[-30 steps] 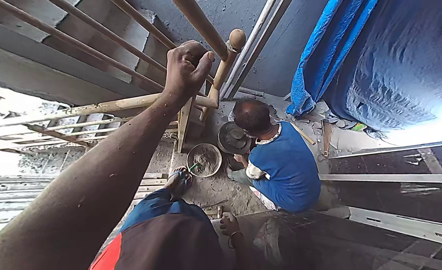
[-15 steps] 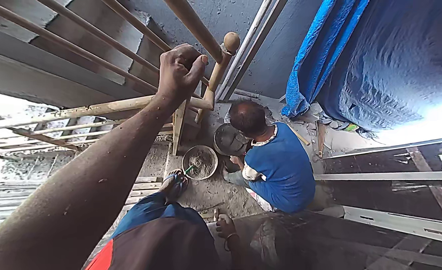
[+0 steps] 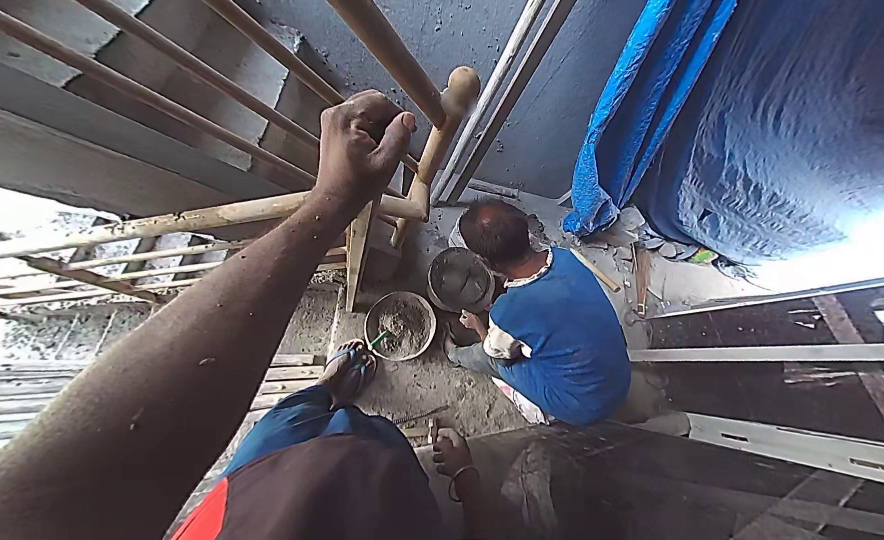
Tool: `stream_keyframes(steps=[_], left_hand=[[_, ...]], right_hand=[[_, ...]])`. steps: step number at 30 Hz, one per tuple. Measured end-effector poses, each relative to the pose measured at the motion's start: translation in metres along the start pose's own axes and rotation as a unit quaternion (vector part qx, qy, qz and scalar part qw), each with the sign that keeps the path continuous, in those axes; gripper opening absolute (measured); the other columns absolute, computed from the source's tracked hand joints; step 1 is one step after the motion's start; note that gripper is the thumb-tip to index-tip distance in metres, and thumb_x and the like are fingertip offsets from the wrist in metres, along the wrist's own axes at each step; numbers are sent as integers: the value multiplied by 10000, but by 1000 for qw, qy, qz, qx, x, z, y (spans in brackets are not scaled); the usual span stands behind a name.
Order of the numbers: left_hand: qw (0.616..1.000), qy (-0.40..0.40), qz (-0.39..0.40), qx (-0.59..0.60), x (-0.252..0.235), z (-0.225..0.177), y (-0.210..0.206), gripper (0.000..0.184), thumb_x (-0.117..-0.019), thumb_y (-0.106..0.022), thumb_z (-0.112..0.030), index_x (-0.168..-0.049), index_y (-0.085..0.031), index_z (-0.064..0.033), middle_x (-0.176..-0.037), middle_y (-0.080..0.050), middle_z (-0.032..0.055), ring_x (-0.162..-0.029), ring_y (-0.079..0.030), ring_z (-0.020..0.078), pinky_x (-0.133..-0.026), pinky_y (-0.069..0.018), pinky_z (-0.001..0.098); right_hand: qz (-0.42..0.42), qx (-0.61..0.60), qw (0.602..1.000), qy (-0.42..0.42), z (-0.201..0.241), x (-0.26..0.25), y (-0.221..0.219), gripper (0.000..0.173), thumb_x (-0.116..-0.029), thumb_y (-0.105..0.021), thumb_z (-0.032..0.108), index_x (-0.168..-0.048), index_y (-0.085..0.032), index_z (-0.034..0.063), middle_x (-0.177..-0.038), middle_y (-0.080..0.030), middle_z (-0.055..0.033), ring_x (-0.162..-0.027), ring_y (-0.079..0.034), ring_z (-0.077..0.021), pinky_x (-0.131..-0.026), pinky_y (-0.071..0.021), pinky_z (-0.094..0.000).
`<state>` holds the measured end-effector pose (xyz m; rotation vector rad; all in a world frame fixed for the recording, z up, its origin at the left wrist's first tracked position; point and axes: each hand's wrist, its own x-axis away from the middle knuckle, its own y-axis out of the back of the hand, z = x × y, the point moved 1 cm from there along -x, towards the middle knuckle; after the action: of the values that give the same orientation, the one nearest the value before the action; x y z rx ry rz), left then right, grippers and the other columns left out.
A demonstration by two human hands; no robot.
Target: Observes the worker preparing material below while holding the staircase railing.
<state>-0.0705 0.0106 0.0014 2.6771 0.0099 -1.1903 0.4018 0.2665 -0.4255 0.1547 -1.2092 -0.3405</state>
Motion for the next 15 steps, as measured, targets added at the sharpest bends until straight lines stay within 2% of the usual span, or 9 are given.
stream_keyframes(steps=[15], left_hand=[[1000, 5, 4, -6, -1, -2, 2, 295, -1028, -526, -289, -892, -685, -81, -780, -659, -6, -658, -600, 42, -601, -495, 251]], right_hand=[[7, 21, 1000, 12, 5, 7, 0, 442, -1057, -563, 283, -1452, -508, 92, -1252, -664, -200, -984, -702, -333, -801, -581, -507]])
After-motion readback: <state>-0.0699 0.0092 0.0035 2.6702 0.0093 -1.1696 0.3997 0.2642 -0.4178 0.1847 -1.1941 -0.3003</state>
